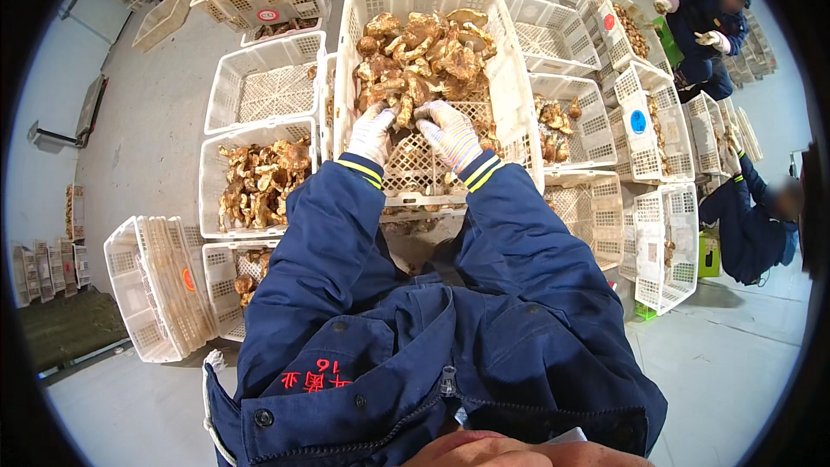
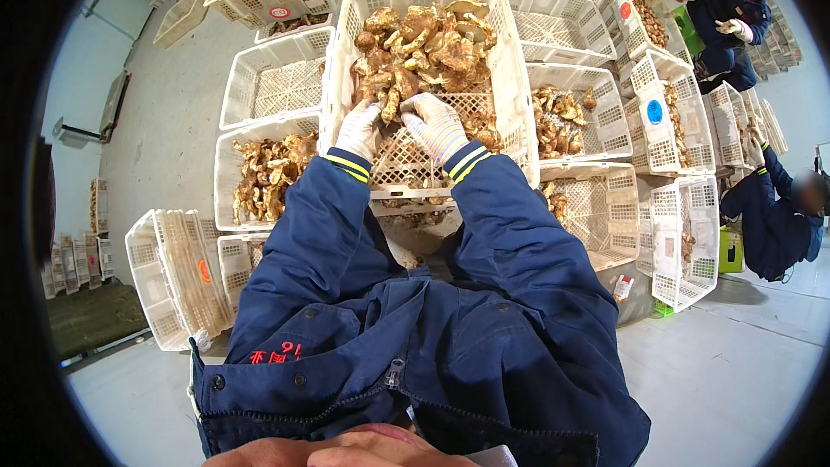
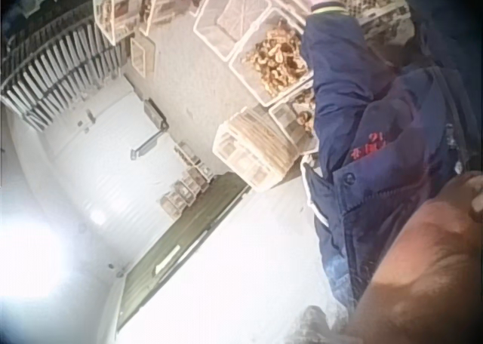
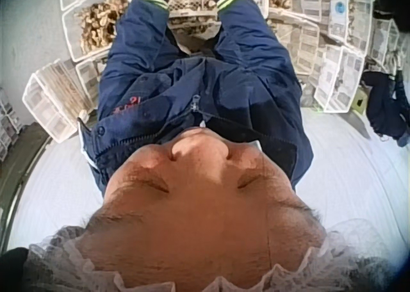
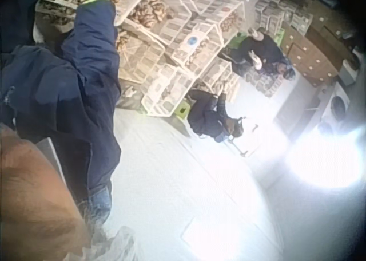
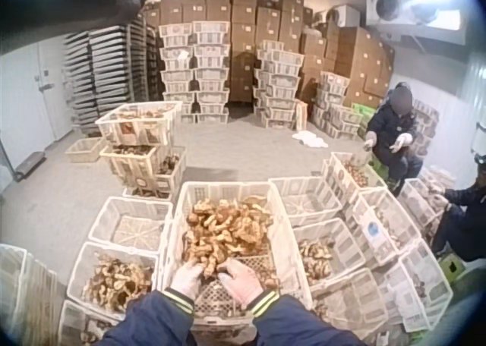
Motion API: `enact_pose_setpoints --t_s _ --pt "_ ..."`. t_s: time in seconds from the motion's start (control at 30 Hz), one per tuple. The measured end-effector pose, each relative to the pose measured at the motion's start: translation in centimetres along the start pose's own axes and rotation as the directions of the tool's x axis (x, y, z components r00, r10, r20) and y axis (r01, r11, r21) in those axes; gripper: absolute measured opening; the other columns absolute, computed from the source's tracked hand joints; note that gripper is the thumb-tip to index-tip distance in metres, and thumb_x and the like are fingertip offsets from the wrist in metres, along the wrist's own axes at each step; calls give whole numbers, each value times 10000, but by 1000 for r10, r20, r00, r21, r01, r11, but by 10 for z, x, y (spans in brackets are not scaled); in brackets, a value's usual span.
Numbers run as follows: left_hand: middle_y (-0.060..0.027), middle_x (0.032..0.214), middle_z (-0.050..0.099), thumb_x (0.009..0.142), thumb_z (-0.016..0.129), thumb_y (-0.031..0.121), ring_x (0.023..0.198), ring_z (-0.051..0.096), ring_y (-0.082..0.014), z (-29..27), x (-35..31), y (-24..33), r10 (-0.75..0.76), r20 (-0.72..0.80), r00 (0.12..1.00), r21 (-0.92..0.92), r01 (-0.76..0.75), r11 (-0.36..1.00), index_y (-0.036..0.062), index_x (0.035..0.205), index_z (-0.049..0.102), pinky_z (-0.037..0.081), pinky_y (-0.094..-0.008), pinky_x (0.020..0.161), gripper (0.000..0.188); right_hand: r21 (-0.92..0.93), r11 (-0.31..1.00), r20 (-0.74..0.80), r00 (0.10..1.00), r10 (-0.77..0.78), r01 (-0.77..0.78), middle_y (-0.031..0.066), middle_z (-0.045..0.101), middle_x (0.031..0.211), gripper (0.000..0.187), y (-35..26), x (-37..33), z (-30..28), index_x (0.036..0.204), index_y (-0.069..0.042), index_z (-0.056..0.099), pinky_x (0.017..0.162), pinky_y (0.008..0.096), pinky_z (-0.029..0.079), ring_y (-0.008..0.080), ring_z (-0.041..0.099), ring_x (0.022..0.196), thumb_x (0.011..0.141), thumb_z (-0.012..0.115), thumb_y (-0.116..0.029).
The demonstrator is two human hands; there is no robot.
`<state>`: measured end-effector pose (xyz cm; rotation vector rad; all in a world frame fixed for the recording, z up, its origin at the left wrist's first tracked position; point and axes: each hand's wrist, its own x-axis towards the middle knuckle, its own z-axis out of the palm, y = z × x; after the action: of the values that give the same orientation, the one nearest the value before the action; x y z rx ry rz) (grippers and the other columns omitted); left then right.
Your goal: The person sorts mushrooms by hand, picking them from multiple plastic crates on the floor and placing them into a crate resting on their lap.
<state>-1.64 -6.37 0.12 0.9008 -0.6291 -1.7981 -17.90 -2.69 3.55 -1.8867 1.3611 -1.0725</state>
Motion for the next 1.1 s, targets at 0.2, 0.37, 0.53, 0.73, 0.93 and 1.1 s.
enact_pose_setpoints --t_s 0.2,0.37,0.53,0.73,0.93,1.1 --pt "-77 973 606 809 609 58 831 578 -137 19 -12 1 188 123 974 357 -221 908 -49 1140 502 476 -248 750 364 335 866 45 925 378 -371 61 615 867 398 11 4 4 1016 12 602 730 268 430 120 523 775 883 539 -359" --pt "-104 968 618 782 616 53 826 578 -138 19 -19 10 313 65 948 425 -310 850 -74 1130 510 464 -246 746 385 759 361 271 767 581 -542 96 618 838 271 1 4 1 1052 27 555 597 305 528 205 617 656 836 566 -136" --pt "-118 863 609 787 523 53 749 642 -254 19 -26 32 231 -18 973 -143 -231 962 18 1061 526 568 -376 592 276 881 172 323 826 462 -441 145 630 808 235 27 5 -21 1050 26 531 502 321 522 231 634 611 856 548 -107" --pt "-107 958 610 821 585 61 853 626 -250 31 -37 38 210 128 969 -231 -177 957 22 1151 503 551 -373 704 343 957 232 121 967 224 -173 105 587 1024 581 12 6 -26 1267 9 378 723 319 503 207 609 850 780 679 -94" --pt "-116 934 610 828 529 26 776 625 -236 11 -26 24 111 128 985 -155 -91 984 -27 1091 526 554 -361 672 268 913 183 319 917 240 -365 99 589 984 520 23 5 -20 1221 47 419 757 309 485 192 591 871 776 661 -70" --pt "-124 945 607 815 528 8 766 631 -243 12 -28 27 151 100 983 -149 -135 980 -38 1087 531 560 -383 666 276 822 457 179 915 362 -341 107 587 1033 550 18 6 -17 1209 74 422 818 280 450 172 572 910 757 683 -99"
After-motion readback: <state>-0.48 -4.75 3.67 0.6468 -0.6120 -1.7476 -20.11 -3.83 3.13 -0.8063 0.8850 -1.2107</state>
